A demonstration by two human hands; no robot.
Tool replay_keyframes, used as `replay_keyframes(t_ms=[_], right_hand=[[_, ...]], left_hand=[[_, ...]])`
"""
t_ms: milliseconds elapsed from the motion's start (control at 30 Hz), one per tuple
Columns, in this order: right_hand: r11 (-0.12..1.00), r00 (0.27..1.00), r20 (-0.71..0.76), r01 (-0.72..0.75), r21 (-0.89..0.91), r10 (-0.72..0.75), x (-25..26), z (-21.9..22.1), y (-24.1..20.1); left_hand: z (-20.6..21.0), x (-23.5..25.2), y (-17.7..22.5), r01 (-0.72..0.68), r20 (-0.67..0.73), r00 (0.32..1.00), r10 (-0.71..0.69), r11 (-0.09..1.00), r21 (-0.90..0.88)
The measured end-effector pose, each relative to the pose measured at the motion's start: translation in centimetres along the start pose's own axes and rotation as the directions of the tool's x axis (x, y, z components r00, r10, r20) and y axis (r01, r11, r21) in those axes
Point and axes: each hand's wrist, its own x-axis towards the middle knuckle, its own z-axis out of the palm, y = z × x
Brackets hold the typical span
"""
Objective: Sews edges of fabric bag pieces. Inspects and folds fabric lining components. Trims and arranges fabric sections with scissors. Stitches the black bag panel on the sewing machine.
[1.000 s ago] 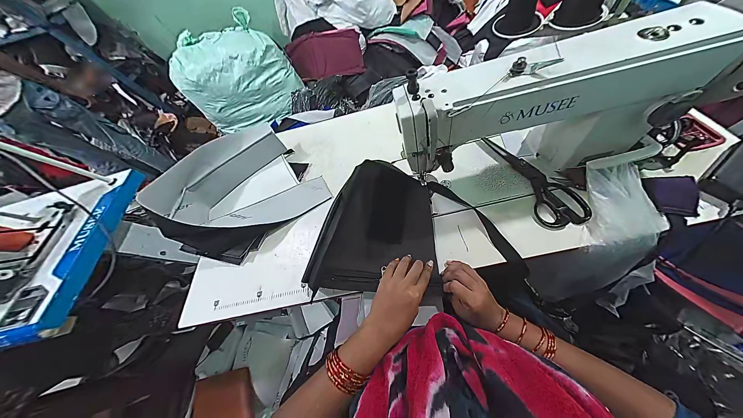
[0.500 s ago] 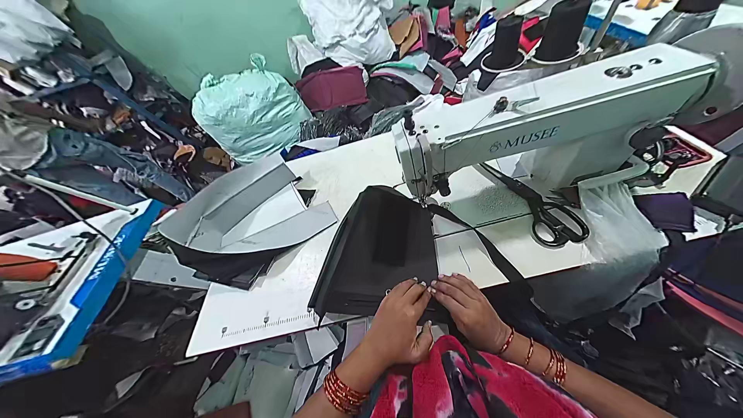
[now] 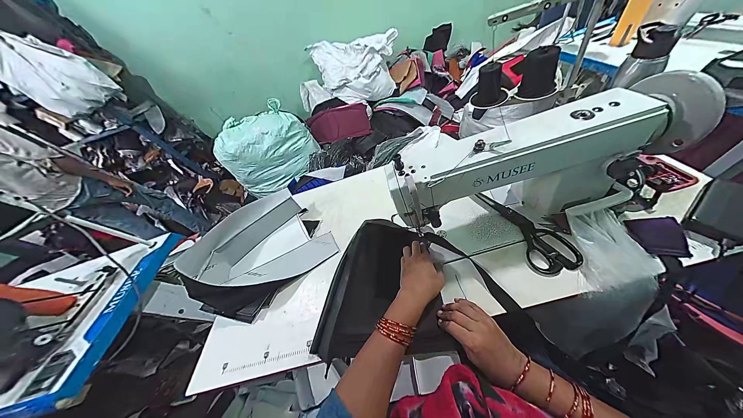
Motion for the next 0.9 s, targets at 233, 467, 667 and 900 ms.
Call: replay_keyframes(t_ms=[233, 467, 667, 900], right_hand=[[0.996, 0.990, 0.109, 0.084, 0.041, -0.088, 1.1, -1.8, 1.1], [0.986, 0.970, 0.180, 0.159, 0.039, -0.164, 4.3, -3.9, 0.9], [0.982, 0.945, 0.304, 0.071, 0.176, -0.123, 4.8, -4.6, 1.8], [0.896, 0.792, 0.489, -0.441, 0.045, 0.366, 10.2, -4.9, 7.5]], left_hand=[[-0.6, -0.5, 2.0, 0.118, 0.127, 0.985, -0.118, 0.993, 0.013], [-1.4, -0.3, 3.0, 0.156, 0.236, 0.957, -0.171, 0.984, 0.082], [-2.1, 1.4, 1.7, 0.182, 0.214, 0.962, -0.172, 0.983, -0.026], [-2.7, 1.5, 0.3, 0.106, 0.252, 0.965, -0.073, 0.987, -0.123]])
